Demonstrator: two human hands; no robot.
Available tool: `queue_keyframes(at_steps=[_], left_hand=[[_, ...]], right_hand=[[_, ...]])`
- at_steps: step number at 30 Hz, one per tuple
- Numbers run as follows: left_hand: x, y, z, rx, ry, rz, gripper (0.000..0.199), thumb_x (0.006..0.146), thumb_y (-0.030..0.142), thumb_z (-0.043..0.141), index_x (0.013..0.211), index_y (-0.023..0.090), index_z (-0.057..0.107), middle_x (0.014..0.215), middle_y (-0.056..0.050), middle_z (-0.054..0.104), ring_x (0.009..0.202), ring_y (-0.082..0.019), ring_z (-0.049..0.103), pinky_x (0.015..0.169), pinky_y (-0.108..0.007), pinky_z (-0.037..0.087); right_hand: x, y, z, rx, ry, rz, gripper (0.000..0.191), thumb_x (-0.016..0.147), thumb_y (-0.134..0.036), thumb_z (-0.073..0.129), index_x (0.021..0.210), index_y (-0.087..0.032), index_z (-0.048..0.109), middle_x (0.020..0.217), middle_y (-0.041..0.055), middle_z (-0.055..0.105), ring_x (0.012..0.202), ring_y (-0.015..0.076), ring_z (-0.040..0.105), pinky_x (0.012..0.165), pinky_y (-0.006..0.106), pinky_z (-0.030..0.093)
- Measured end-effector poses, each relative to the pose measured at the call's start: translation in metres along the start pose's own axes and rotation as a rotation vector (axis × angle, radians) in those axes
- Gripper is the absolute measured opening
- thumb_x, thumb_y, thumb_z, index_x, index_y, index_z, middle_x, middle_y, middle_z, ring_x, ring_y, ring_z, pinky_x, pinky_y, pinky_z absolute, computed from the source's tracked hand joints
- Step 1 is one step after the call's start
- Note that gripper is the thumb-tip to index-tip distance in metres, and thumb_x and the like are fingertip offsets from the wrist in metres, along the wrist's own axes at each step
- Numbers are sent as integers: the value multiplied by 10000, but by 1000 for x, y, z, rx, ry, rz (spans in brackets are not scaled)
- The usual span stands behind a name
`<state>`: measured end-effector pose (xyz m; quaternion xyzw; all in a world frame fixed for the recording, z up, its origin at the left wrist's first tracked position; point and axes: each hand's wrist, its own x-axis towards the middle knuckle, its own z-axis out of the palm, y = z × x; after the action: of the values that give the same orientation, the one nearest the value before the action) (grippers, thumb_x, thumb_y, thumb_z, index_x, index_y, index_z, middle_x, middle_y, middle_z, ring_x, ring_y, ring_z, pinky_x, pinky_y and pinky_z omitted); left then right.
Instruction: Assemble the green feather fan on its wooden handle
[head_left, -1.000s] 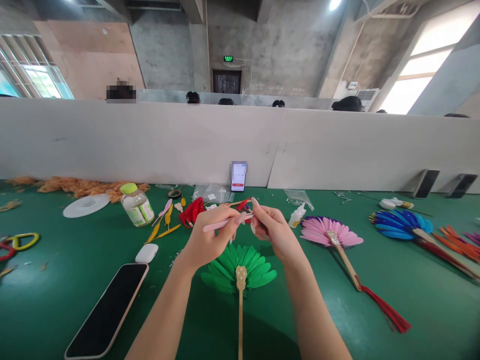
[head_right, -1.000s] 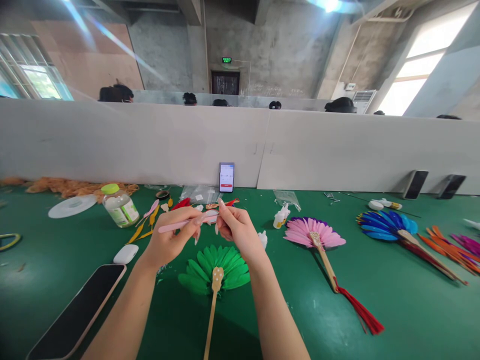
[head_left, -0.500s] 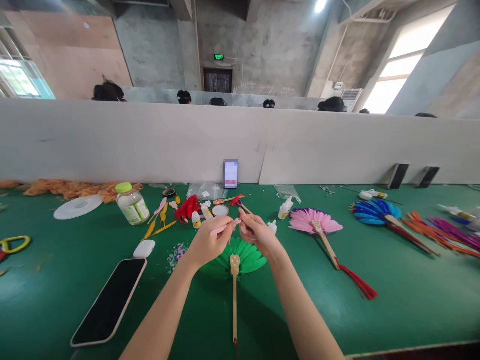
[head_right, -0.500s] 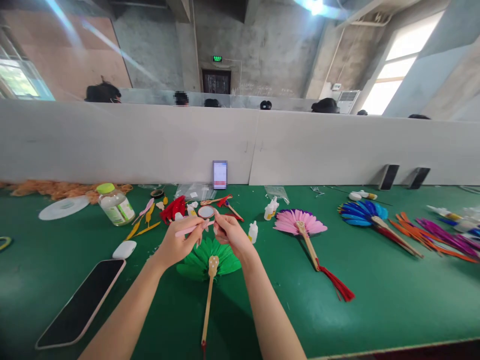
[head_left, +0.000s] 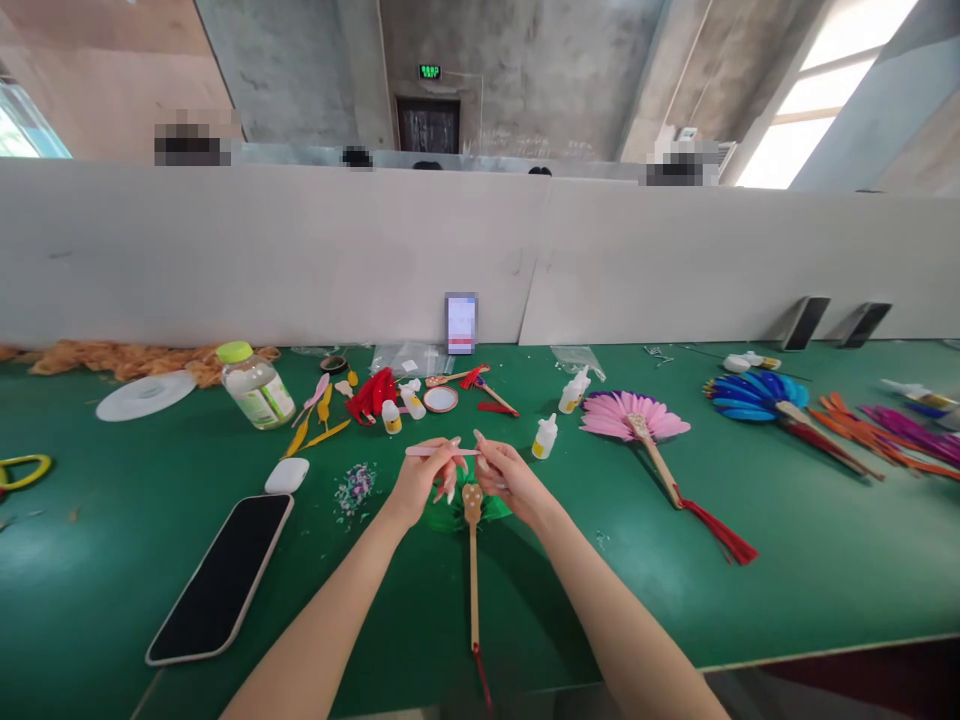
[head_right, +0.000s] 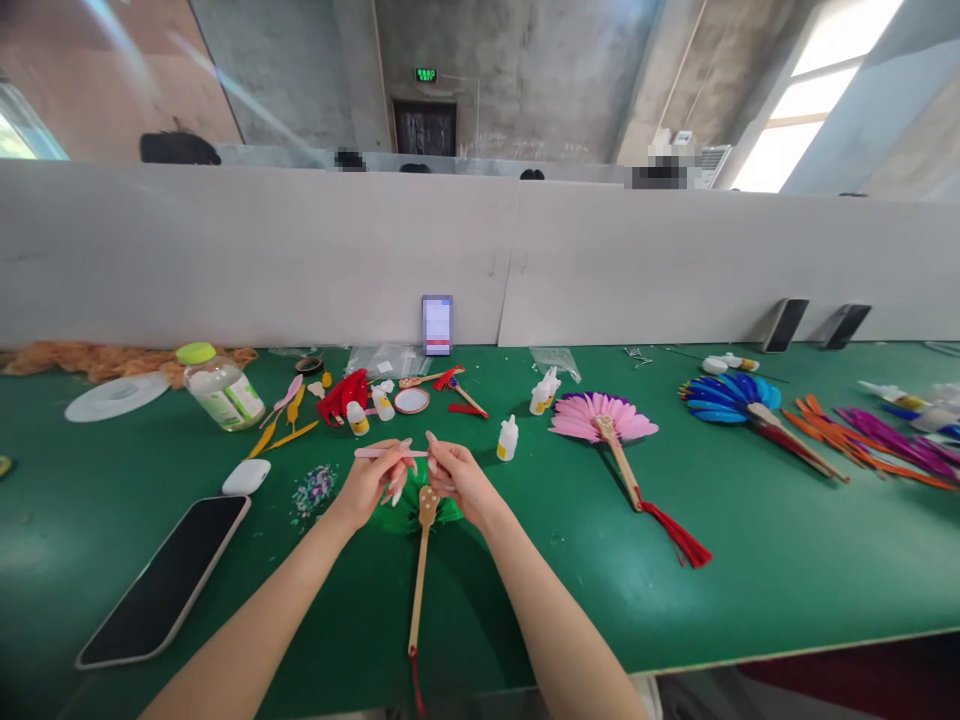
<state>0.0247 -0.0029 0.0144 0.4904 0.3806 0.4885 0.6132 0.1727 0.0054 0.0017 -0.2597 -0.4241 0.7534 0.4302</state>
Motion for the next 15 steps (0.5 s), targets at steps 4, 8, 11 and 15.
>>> queue_keyframes(at_steps=[4, 8, 11, 15], left_hand=[[3, -1, 1, -219, 17, -13, 268, 755, 334, 570, 600, 115, 571, 372, 81, 322, 310, -34, 323, 328, -173, 206], [2, 2, -2, -99, 35, 40, 276, 788, 334, 540, 607, 127, 568, 372, 73, 338, 329, -44, 339, 356, -189, 234], [-2, 4, 0, 173, 42, 107, 299, 822, 355, 500, 626, 138, 563, 399, 52, 405, 370, -64, 389, 388, -203, 279], [-7, 5, 4, 511, 43, 305, 314, 846, 326, 463, 589, 157, 526, 439, 43, 433, 423, -75, 419, 460, -214, 335]], right_hand=[[-2, 2, -3, 61, 33, -53, 444, 763, -504, 581, 551, -168, 383, 409, -102, 215, 363, 30, 123, 363, 187, 69], [-4, 0, -5, 82, 51, -74, 415, 788, -477, 563, 566, -166, 402, 414, -98, 232, 358, 31, 128, 356, 187, 71], [-5, -1, -3, 57, 57, -81, 400, 809, -469, 544, 581, -163, 421, 404, -101, 226, 351, 30, 138, 358, 186, 77], [-5, -3, 1, -19, 104, -75, 433, 785, -507, 556, 569, -170, 390, 389, -106, 228, 348, 27, 145, 357, 186, 88]])
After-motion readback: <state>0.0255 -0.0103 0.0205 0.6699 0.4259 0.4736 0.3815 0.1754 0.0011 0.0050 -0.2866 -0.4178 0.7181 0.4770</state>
